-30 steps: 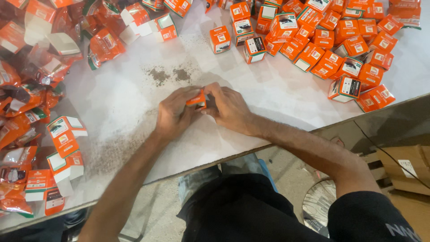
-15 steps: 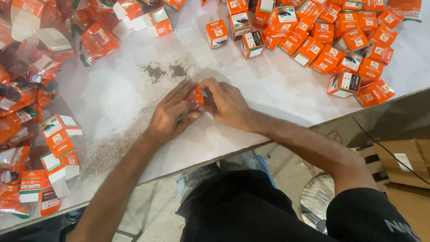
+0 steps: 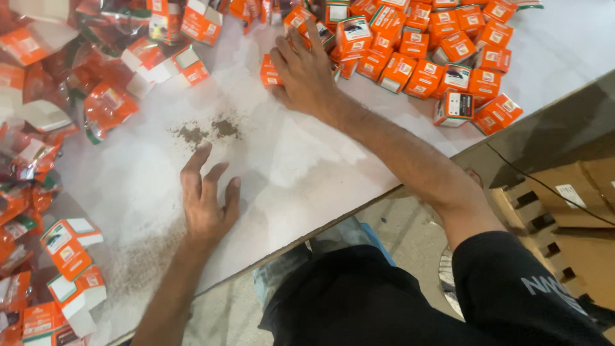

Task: The person packs small orange product boxes at a table. They pick up a folded box, open it, place a plastic-wrapped item inside, close the box, and set it with a growing pile of finished boxes, repeating the cycle continuously.

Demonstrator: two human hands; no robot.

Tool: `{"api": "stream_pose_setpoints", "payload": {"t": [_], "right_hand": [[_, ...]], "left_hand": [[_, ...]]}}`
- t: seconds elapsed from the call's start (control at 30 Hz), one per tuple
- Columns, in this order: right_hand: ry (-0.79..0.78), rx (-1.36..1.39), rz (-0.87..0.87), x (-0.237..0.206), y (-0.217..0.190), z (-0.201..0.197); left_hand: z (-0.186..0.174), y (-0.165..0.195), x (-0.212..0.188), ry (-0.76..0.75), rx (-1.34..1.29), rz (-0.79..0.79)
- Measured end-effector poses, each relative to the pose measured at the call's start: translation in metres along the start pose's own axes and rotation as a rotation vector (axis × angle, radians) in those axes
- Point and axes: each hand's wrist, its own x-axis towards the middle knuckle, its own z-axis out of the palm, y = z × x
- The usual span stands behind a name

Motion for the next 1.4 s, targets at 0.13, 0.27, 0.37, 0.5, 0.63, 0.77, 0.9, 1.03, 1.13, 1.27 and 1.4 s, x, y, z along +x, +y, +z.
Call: {"api": "stream_pose_setpoints", "payload": {"t": [0.13, 0.27, 0.37, 0.5, 0.63, 0.77, 0.9, 1.03, 1.13, 1.27, 1.4], "right_hand": [[-0.017, -0.124, 0.044, -0.037, 0.011, -0.016], [-0.067, -0.221, 0.105, -0.066, 0.007, -0.066], [-0.104, -0.157, 0.227, -0.122, 0.023, -0.129], [-0.095, -0.272, 0.585, -0.209, 0.059, -0.183], [0.021, -0.148, 0.723, -0.247, 0.084, -0.171], [0.073, -0.177, 0.607, -0.245, 0.123, -0.150], [-0.038, -0.261, 0.594, -0.241, 0.163, -0.141], [-0.081, -0.128, 0.642, -0.231, 0.175, -0.137], [-0.033, -0.020, 0.587, -0.227, 0.169, -0.142], [0.243, -0.181, 0.389, -0.227, 0.146, -0.149], [0.346, 0.012, 0.154, -0.207, 0.102, -0.141]], "left_hand": [[0.020, 0.001, 0.011, -0.100, -0.023, -0.087], [0.070, -0.005, 0.058, -0.198, -0.247, -0.071], [0.120, -0.011, 0.115, -0.264, -0.185, -0.079], [0.175, 0.002, 0.171, -0.335, -0.347, -0.163], [0.220, 0.047, 0.183, -0.309, -0.339, -0.165], [0.264, 0.079, 0.192, -0.225, -0.307, -0.184], [0.301, 0.106, 0.200, -0.139, -0.253, -0.179], [0.312, 0.111, 0.210, -0.124, -0.267, -0.104], [0.288, 0.088, 0.192, -0.205, -0.517, -0.019], [0.207, 0.012, 0.131, -0.177, -0.061, 0.151], [0.099, -0.105, 0.125, 0.050, 0.387, -0.067]]}}
